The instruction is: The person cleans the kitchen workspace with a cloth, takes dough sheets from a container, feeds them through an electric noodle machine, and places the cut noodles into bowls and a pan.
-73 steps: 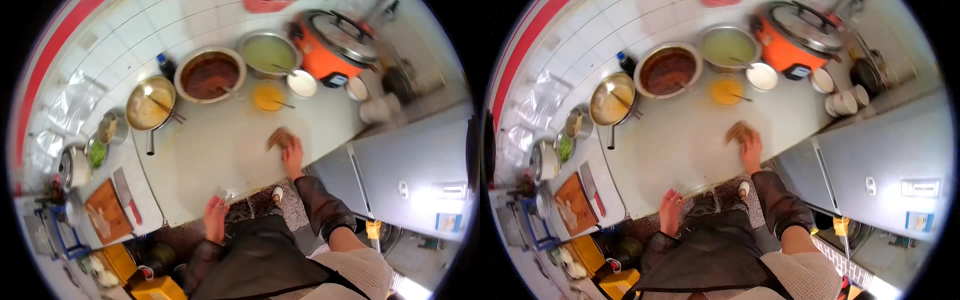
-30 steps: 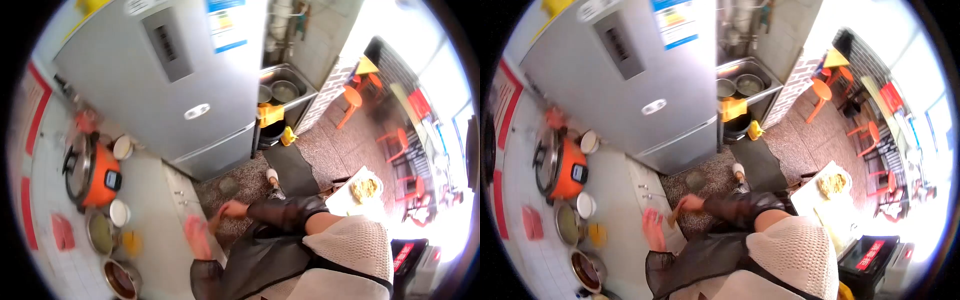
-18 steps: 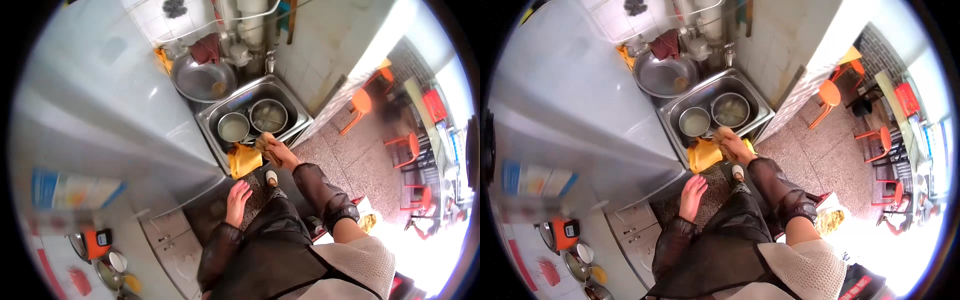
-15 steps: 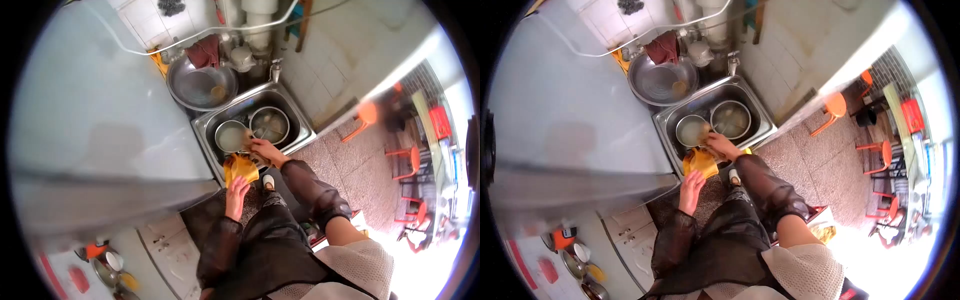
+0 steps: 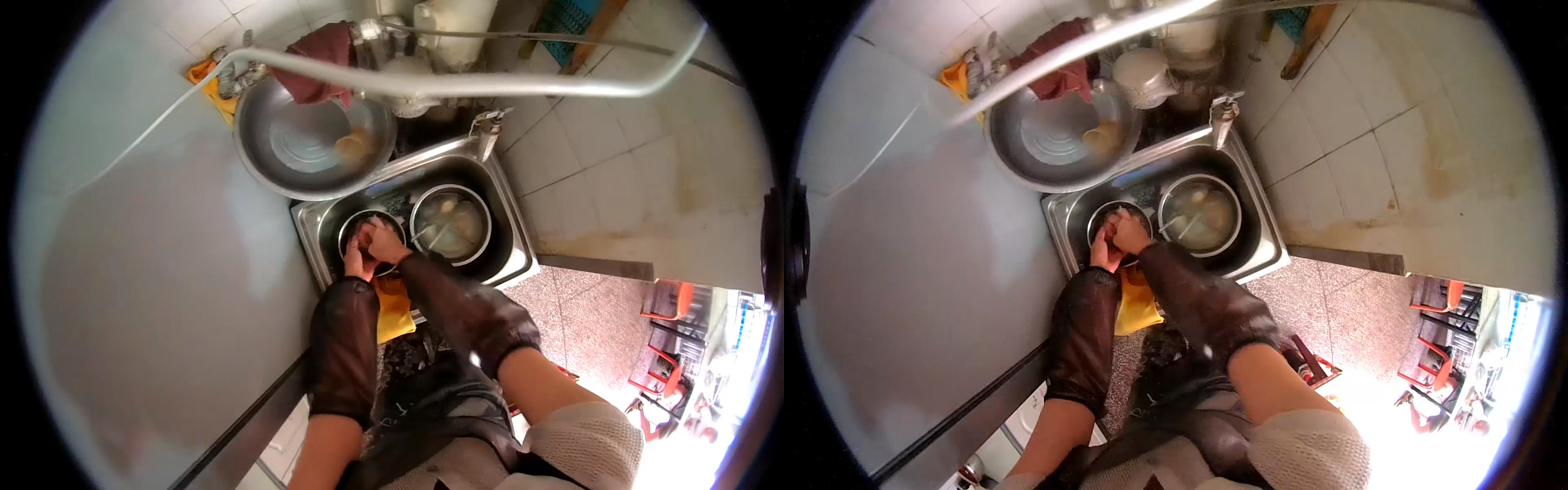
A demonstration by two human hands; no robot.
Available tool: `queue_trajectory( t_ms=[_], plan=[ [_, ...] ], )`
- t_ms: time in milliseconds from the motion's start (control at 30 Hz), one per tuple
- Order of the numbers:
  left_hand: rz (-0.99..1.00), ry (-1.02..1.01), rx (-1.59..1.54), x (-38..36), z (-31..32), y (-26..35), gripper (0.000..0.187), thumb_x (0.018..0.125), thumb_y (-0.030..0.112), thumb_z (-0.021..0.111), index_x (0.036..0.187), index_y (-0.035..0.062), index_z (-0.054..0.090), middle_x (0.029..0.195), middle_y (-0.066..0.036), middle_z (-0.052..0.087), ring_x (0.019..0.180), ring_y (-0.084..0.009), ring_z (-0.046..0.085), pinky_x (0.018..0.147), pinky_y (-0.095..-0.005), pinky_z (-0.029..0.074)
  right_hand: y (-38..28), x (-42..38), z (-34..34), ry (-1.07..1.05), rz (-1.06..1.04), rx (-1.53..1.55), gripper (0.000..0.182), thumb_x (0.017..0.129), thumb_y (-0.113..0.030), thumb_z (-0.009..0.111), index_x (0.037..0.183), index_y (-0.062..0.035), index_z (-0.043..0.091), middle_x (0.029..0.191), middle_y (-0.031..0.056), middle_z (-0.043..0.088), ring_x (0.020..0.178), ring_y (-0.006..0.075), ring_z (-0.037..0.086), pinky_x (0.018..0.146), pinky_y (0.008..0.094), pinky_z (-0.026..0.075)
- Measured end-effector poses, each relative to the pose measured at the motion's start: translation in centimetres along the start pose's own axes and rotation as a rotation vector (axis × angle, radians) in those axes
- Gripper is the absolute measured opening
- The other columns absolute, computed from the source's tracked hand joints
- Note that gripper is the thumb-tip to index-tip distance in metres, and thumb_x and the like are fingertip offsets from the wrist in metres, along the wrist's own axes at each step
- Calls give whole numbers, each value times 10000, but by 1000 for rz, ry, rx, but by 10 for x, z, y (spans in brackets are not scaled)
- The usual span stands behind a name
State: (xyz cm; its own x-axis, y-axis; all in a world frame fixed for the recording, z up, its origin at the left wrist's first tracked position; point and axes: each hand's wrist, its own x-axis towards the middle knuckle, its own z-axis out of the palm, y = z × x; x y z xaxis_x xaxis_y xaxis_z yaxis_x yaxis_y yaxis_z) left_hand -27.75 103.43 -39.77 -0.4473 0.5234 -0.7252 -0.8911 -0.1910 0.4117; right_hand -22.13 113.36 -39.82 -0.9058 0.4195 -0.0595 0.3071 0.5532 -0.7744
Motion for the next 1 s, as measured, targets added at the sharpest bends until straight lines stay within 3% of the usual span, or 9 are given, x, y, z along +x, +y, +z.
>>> queue_trajectory(
  t_ms=[167,267,333,467,533,600,667,900,1000],
  plan=[
    [-109,-513,-189,-39,66,0,326,994,291,435,1209,74,549,1174,-103,590,1083,-218,568,968,-373,447,-106,-67,-108,300,24,81,176,729,-181,633,874,-101,571,956,139,572,962,370,558,799,445,461],
    [231,-481,587,-39,101,-19,338,987,256,440,1239,55,542,1188,-106,582,1083,-233,561,996,-370,428,-65,-54,-131,412,142,93,209,796,-244,535,943,-96,541,817,177,638,737,429,608,667,507,487],
    [-64,-472,-67,-57,145,-28,363,993,227,421,1262,-4,502,1198,-95,577,1120,-221,539,997,-353,420,-42,-46,-161,278,401,41,271,842,-230,464,1069,-83,457,873,213,624,778,445,604,699,534,473],
    [-89,-276,86,-49,160,-36,316,973,238,481,1195,26,555,1121,-54,590,1024,-184,573,879,-320,476,-52,-60,-166,386,133,-53,284,858,-227,473,1043,-14,434,1102,236,436,872,458,565,739,533,465],
    [-117,-633,-146,-30,124,-48,279,965,220,498,1154,29,572,1072,-52,602,1007,-176,575,885,-314,472,-55,-62,-163,401,12,-16,281,852,-231,472,1054,-37,445,1029,232,542,836,450,589,728,542,463],
    [-31,-315,66,-28,106,-55,320,982,208,431,1216,17,537,1208,-81,570,1140,-204,522,998,-344,408,-18,-51,-143,155,236,-95,266,876,-247,460,1073,-68,440,900,218,630,792,434,614,702,537,467],
    [35,-355,109,-89,130,-21,325,980,230,433,1211,26,533,1211,-80,564,1133,-207,525,998,-345,410,-15,-36,-160,59,380,-85,260,926,-276,451,1106,-93,410,871,216,635,782,430,615,688,523,471],
    [124,-12,290,-35,13,-6,498,982,253,440,1435,103,297,1406,-50,403,1260,-216,425,1044,-358,348,-33,-16,-61,198,-85,27,323,759,-44,551,1076,-13,496,999,260,544,962,449,515,820,495,413],
    [72,162,368,-17,3,0,508,984,260,453,1440,104,293,1417,-31,381,1281,-222,391,1031,-364,357,2,-10,22,208,85,-300,225,805,-139,560,1012,-51,564,1068,179,567,945,393,536,811,479,437]
  ],
)
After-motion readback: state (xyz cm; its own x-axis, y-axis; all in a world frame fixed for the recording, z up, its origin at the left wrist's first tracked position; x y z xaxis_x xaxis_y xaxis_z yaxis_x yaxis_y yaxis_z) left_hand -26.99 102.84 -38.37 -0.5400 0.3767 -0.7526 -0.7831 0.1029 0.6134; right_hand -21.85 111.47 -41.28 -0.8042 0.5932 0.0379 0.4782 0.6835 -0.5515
